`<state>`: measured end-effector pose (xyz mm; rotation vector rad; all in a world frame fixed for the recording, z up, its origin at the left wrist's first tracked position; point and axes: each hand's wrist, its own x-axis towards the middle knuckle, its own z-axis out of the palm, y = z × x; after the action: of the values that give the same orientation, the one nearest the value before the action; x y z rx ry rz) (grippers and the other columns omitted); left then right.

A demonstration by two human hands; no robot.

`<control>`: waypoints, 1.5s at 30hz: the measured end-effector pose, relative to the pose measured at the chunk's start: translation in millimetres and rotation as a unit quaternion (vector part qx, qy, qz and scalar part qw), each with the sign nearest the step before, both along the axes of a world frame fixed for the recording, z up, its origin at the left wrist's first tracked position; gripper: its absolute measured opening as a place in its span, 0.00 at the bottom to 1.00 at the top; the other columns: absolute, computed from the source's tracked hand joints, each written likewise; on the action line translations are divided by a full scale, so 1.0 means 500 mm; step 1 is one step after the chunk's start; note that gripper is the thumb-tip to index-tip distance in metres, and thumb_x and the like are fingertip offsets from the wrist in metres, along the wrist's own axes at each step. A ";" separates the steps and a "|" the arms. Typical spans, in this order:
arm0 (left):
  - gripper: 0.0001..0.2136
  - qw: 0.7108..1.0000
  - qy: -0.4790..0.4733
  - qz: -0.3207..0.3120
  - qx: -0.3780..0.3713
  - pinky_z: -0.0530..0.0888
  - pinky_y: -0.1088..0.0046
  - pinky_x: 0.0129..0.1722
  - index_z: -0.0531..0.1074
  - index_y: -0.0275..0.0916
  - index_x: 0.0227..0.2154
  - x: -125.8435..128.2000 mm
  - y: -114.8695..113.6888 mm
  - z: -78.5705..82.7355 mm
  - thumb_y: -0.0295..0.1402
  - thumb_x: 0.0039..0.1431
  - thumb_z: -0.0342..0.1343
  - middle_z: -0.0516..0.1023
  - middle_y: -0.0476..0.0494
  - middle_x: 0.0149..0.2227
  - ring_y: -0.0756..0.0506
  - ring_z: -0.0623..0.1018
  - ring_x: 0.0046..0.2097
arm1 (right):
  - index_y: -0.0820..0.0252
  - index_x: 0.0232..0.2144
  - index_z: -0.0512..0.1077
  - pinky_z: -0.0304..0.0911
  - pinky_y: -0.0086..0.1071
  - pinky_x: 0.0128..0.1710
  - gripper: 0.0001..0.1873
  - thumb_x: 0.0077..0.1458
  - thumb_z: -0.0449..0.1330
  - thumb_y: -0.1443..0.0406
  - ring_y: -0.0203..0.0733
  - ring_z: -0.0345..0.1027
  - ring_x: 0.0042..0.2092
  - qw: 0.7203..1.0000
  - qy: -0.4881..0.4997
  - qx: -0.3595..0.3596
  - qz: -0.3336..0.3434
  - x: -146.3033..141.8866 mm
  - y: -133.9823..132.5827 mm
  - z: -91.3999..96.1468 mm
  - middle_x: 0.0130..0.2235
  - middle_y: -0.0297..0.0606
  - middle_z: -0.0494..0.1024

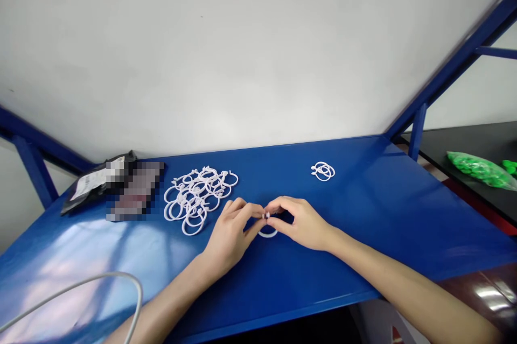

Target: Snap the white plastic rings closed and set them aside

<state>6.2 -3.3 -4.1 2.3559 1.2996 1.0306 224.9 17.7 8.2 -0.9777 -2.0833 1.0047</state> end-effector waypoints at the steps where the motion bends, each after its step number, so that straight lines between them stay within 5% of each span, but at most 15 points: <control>1: 0.03 0.999 -0.028 0.000 -0.025 0.74 0.69 0.40 0.76 0.43 0.37 0.002 -0.003 0.001 0.35 0.66 0.60 0.82 0.48 0.35 0.45 0.79 0.39 | 0.54 0.43 0.77 0.71 0.35 0.48 0.06 0.63 0.64 0.62 0.41 0.77 0.45 1.000 0.013 -0.016 -0.001 0.001 -0.002 0.003 0.44 0.35 0.83; 7: 0.04 0.974 -0.147 0.009 -0.174 0.76 0.71 0.38 0.78 0.42 0.34 -0.001 -0.001 0.018 0.36 0.61 0.64 0.81 0.49 0.34 0.48 0.80 0.36 | 0.56 0.40 0.77 0.71 0.33 0.44 0.05 0.60 0.66 0.64 0.39 0.78 0.41 0.989 0.081 -0.125 -0.021 -0.002 -0.005 0.009 0.39 0.33 0.84; 15: 0.09 0.941 -0.225 0.013 -0.252 0.76 0.71 0.38 0.79 0.40 0.36 0.001 0.002 0.023 0.40 0.62 0.62 0.82 0.45 0.36 0.47 0.80 0.37 | 0.57 0.37 0.77 0.70 0.32 0.40 0.05 0.60 0.66 0.62 0.38 0.76 0.37 0.987 0.091 -0.120 -0.052 -0.004 -0.003 0.008 0.36 0.34 0.83; 36: 0.07 0.937 -0.223 -0.022 -0.268 0.74 0.73 0.38 0.80 0.42 0.34 0.004 -0.003 0.012 0.39 0.62 0.63 0.81 0.48 0.33 0.49 0.77 0.34 | 0.56 0.35 0.78 0.69 0.31 0.37 0.04 0.60 0.65 0.62 0.38 0.74 0.34 0.993 0.070 -0.083 -0.036 -0.004 -0.017 0.018 0.33 0.33 0.81; 45: 0.03 0.959 -0.212 -0.040 -0.182 0.73 0.76 0.34 0.83 0.45 0.34 0.003 -0.015 0.015 0.32 0.61 0.64 0.81 0.49 0.31 0.50 0.79 0.33 | 0.56 0.31 0.81 0.69 0.33 0.41 0.03 0.58 0.68 0.65 0.40 0.76 0.37 0.993 0.099 -0.055 -0.038 -0.002 -0.020 0.009 0.33 0.34 0.83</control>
<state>7.5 -11.0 3.6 1.7781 1.1061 1.0868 224.1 7.5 12.7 -0.9625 -1.8306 1.1393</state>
